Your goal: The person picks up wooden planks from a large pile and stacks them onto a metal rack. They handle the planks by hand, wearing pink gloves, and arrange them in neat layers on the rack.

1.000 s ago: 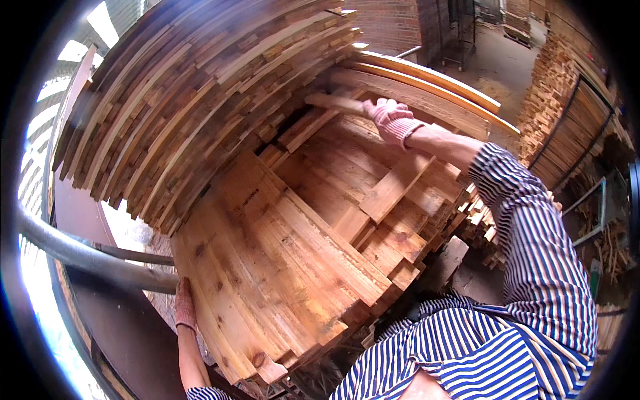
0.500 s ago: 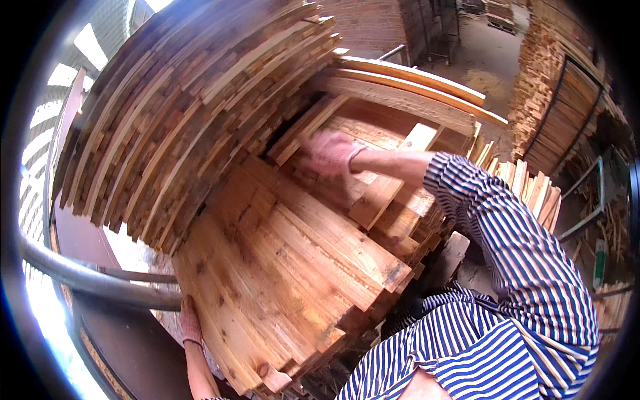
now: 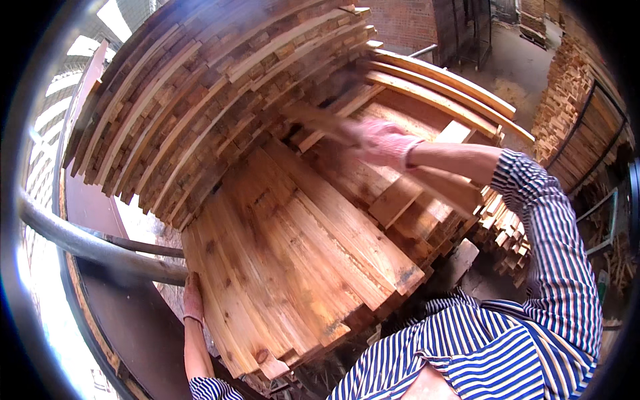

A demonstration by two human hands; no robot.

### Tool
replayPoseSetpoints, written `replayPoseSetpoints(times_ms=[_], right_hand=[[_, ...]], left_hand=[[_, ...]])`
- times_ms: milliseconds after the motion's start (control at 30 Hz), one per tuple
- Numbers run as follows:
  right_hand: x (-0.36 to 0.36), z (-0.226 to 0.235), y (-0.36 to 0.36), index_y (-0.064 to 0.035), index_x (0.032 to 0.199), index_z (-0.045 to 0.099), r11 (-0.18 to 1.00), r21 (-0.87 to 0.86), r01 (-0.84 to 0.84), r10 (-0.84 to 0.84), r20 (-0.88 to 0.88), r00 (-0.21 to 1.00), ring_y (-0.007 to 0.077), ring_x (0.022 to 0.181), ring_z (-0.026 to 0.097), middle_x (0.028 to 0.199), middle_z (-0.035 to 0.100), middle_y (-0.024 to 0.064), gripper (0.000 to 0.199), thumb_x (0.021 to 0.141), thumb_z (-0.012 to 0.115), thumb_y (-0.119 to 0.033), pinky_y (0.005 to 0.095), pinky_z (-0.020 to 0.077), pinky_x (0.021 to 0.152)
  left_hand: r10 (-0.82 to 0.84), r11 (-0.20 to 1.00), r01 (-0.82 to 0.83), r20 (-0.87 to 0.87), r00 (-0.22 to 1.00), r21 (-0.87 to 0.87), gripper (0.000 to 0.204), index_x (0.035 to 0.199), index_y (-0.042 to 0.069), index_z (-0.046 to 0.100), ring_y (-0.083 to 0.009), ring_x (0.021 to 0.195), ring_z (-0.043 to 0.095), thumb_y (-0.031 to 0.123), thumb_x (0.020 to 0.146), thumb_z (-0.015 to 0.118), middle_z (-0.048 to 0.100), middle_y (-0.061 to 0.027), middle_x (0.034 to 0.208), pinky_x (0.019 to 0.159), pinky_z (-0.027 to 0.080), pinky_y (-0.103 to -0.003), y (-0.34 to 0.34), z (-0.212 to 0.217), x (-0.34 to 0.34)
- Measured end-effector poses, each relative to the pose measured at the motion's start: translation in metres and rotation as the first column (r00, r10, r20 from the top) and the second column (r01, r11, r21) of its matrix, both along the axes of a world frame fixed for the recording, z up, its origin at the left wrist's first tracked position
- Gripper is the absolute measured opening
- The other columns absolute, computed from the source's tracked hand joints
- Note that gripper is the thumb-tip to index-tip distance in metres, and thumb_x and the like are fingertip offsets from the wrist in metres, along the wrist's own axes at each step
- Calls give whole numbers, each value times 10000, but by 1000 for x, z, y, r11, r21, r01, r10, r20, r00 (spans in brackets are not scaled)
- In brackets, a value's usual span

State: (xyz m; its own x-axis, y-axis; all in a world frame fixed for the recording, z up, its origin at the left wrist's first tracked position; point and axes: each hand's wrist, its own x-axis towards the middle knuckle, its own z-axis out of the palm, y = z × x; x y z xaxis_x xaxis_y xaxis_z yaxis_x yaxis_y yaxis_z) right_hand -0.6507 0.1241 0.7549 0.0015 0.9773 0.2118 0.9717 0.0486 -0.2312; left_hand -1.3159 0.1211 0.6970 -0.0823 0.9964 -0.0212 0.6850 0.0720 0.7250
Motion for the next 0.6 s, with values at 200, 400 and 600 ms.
replayPoseSetpoints(times_ms=[200,400,600], right_hand=[[-113,-14,31,-90,1013,768,939,-233,-255,290,133,948,367,987,722,1007,748,155,259,918,622,-282,709,544,619],[9,-15,56,-63,1435,443,994,106,-29,3,244,970,355,992,649,1037,643,225,576,975,503,-404,510,524,758],[189,-32,83,-33,988,656,936,298,185,-293,372,881,293,735,655,852,651,145,314,869,592,-316,466,500,569]], left_hand=[[62,996,-70,152,986,48,556,1423,-21,495,-264,1291,507,406,1074,425,540,-168,1426,1112,369,-355,15,-2,-6],[59,998,-55,168,984,-29,585,1456,-12,471,-227,1292,505,422,1064,452,538,-116,1431,1106,381,-340,4,-1,-41],[128,991,-106,354,927,-80,562,1438,20,481,-236,1272,503,426,1050,503,540,-113,1407,1103,377,-357,10,-15,-15]])
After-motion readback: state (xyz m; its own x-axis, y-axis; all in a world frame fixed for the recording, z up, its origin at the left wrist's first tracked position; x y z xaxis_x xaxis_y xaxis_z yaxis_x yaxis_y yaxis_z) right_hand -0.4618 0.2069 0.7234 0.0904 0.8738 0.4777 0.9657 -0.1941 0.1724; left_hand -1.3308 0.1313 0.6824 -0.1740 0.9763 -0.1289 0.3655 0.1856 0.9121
